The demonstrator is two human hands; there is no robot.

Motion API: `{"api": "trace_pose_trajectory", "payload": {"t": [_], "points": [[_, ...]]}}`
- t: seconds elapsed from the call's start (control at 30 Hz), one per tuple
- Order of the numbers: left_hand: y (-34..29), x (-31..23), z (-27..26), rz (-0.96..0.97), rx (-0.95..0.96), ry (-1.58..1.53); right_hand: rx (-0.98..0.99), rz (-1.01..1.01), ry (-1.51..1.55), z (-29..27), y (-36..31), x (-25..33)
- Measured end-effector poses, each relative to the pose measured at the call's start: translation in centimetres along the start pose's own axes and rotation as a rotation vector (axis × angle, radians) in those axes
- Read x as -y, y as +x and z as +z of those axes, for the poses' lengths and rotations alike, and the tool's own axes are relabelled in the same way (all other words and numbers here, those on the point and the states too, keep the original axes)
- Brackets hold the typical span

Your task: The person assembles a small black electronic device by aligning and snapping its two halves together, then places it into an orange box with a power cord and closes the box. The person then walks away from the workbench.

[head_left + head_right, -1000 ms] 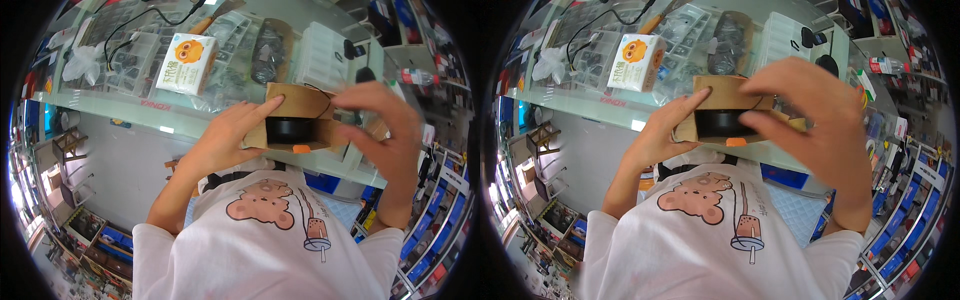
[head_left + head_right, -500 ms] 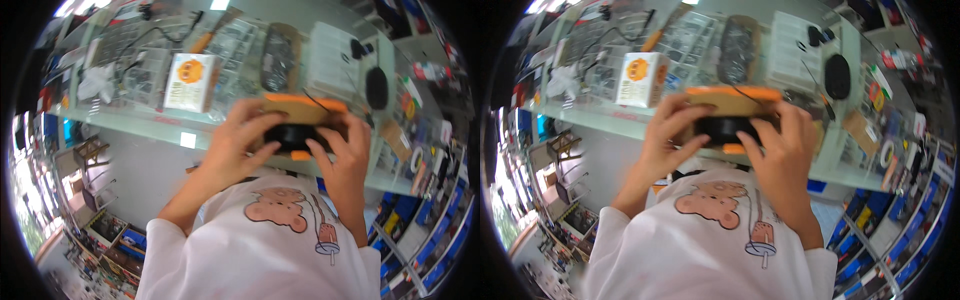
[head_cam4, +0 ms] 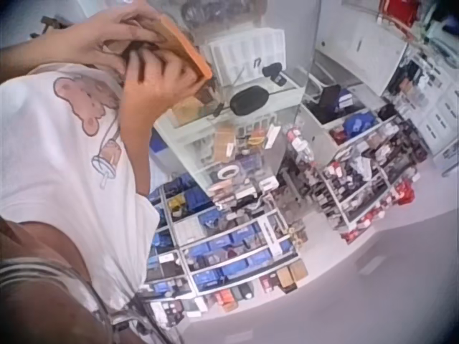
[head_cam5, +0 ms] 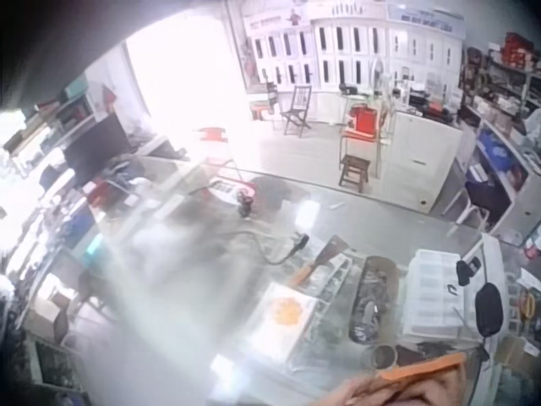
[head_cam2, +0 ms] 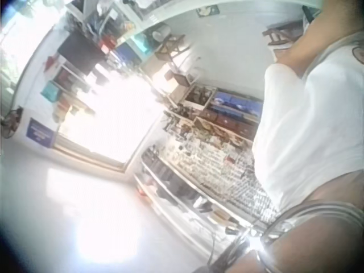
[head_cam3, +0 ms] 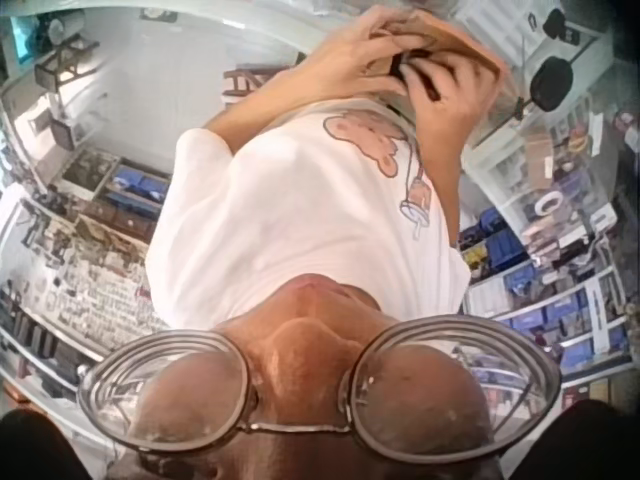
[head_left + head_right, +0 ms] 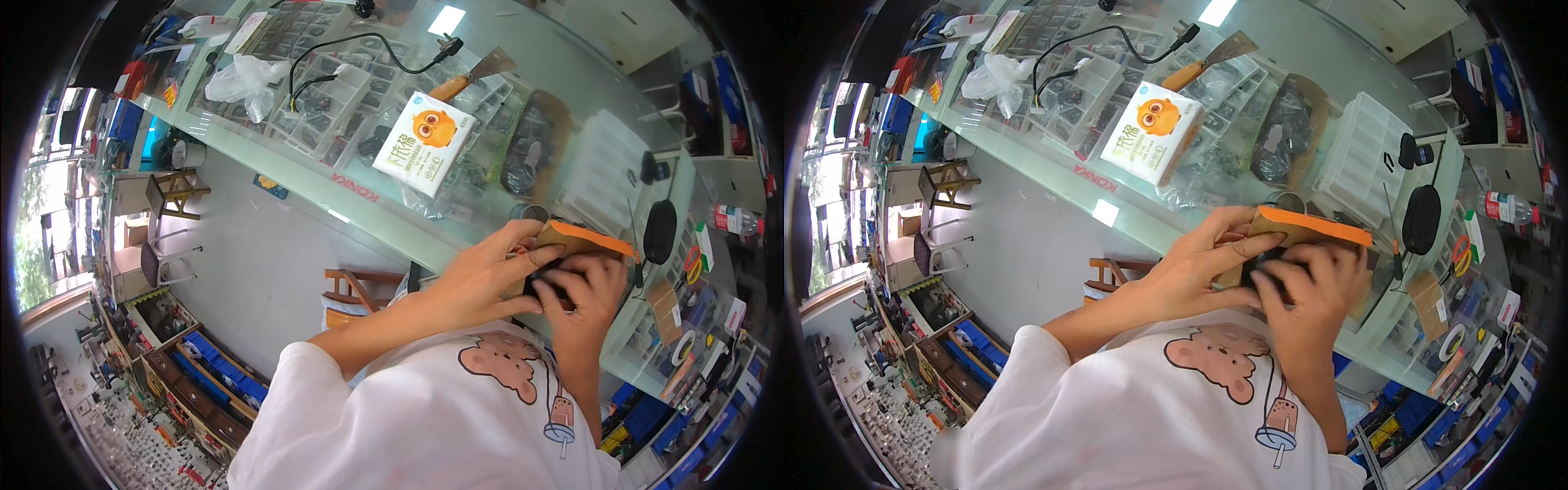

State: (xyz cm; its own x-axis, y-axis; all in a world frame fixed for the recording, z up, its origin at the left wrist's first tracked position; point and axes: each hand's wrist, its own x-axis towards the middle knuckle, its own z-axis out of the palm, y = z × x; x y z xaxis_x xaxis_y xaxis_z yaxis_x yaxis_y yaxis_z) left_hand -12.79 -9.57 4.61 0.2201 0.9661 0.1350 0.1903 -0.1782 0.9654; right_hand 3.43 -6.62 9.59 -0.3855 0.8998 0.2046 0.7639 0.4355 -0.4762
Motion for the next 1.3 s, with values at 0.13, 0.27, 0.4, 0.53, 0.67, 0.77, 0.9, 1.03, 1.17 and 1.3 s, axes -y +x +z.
{"api": "trace_pose_trajectory", "payload": {"t": [0.13,0.27,0.4,0.53,0.67,0.77,0.9,1.03,1.17,1.3], "points": [[-0.1,0.0,-0.8,0.019,0.031,-0.016,0.061,-0.045,0.023,-0.3,-0.1,0.4],[0.2,-0.1,-5.2,0.121,-0.106,0.119,-0.071,0.046,0.03,-1.4,-0.8,-0.9],[1.4,3.8,-13.8,0.124,-0.723,0.633,-0.253,0.236,0.093,-1.7,-2.9,-2.7],[0.4,11.7,-23.1,-0.156,-0.692,1.338,-0.262,0.274,0.234,-1.7,-3.4,-3.1],[1.2,15.6,-26.6,-0.276,-0.616,1.171,-0.258,0.231,0.198,-2.1,-4.5,-4.0],[1.9,14.9,-25.6,-0.233,-0.646,1.134,-0.241,0.226,0.194,-2.2,-4.7,-3.9],[1.4,15.7,-26.3,-0.321,-0.746,1.202,-0.255,0.149,0.188,-2.9,-5.2,-4.6],[1.5,17.5,-29.2,-0.544,-0.78,0.892,-0.277,0.059,0.176,-3.8,-5.2,-5.7],[4.8,11.5,-28.5,-0.371,-0.848,0.438,-0.38,0.015,0.246,-5.1,-4.2,-7.1],[7.6,0.9,-24.4,-0.079,-0.649,0.259,-0.336,-0.103,0.403,-6.9,0.7,-7.0]]}}
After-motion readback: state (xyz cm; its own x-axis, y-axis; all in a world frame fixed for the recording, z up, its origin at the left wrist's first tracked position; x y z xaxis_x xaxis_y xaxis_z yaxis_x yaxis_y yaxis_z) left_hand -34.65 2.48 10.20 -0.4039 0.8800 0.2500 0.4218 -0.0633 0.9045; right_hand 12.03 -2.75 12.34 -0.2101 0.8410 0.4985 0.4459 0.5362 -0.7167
